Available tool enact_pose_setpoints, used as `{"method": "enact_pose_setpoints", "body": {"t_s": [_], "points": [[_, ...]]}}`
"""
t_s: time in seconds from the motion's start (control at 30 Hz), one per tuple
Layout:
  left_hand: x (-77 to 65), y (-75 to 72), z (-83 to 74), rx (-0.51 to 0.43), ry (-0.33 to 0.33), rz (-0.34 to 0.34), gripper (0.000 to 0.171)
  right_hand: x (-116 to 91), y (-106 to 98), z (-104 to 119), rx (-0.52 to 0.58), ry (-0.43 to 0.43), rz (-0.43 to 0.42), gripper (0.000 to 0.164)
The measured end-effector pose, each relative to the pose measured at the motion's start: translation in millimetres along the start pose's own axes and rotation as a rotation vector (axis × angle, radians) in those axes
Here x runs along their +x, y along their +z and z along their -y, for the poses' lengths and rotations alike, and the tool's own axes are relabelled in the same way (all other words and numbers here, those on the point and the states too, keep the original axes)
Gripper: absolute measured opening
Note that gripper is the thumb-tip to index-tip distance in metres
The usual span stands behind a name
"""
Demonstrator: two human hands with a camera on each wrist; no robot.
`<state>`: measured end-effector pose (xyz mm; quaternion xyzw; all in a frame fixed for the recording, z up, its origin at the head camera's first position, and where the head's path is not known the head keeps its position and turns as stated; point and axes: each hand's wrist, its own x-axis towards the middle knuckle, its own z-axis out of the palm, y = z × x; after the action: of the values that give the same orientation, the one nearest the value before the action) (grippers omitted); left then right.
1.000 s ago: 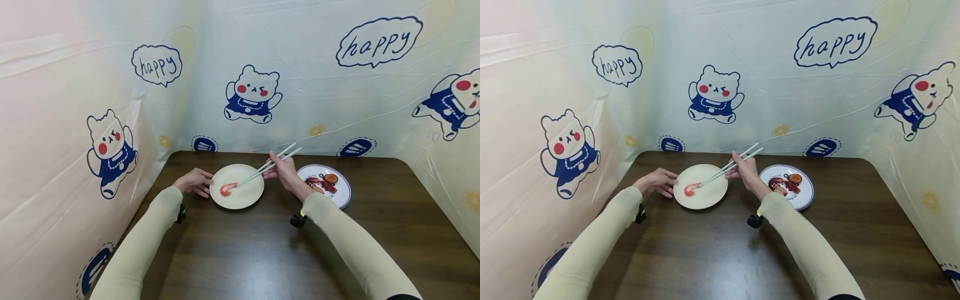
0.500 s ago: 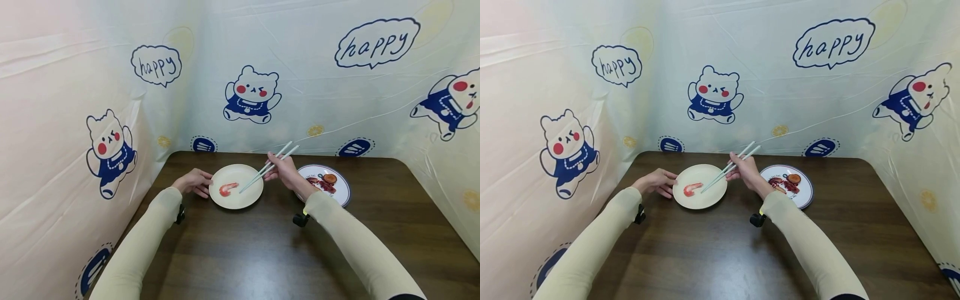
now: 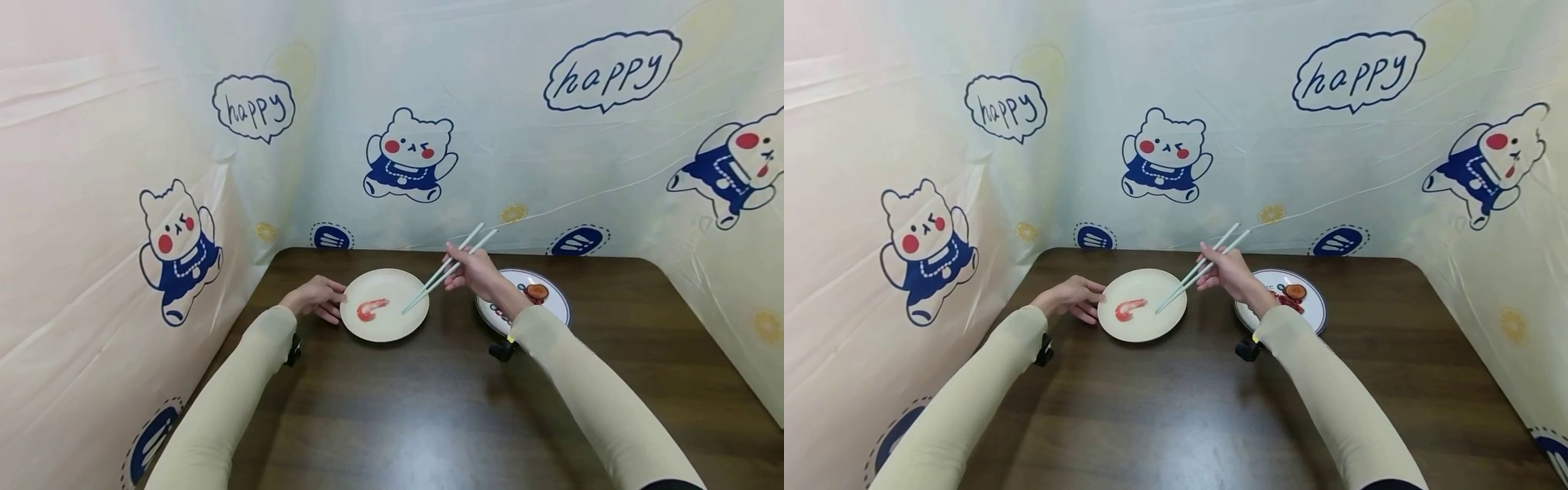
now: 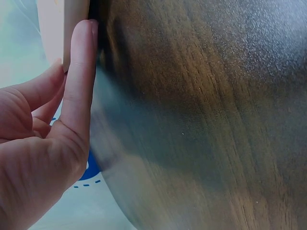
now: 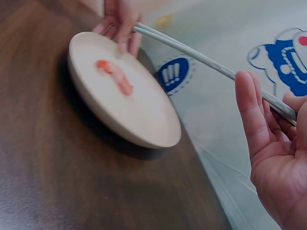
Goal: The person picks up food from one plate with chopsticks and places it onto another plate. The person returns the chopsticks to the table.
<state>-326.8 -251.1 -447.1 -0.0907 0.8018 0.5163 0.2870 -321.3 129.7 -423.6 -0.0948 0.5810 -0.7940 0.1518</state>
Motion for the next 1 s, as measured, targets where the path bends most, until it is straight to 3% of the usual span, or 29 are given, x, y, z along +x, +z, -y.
{"method": "enact_pose_setpoints", "body": {"t_s": [0.23, 1.0], "points": [[-1.7, 1.6, 3.3, 0.003, 0.001, 0.005, 0.049, -1.1, -11.4, 9.1, 0.02, 0.03, 0.055, 0.038], [-0.2, -0.4, 0.4, 0.005, 0.004, 0.001, 0.049, -10.5, -36.6, 21.9, 0.005, 0.051, 0.045, 0.04]]}}
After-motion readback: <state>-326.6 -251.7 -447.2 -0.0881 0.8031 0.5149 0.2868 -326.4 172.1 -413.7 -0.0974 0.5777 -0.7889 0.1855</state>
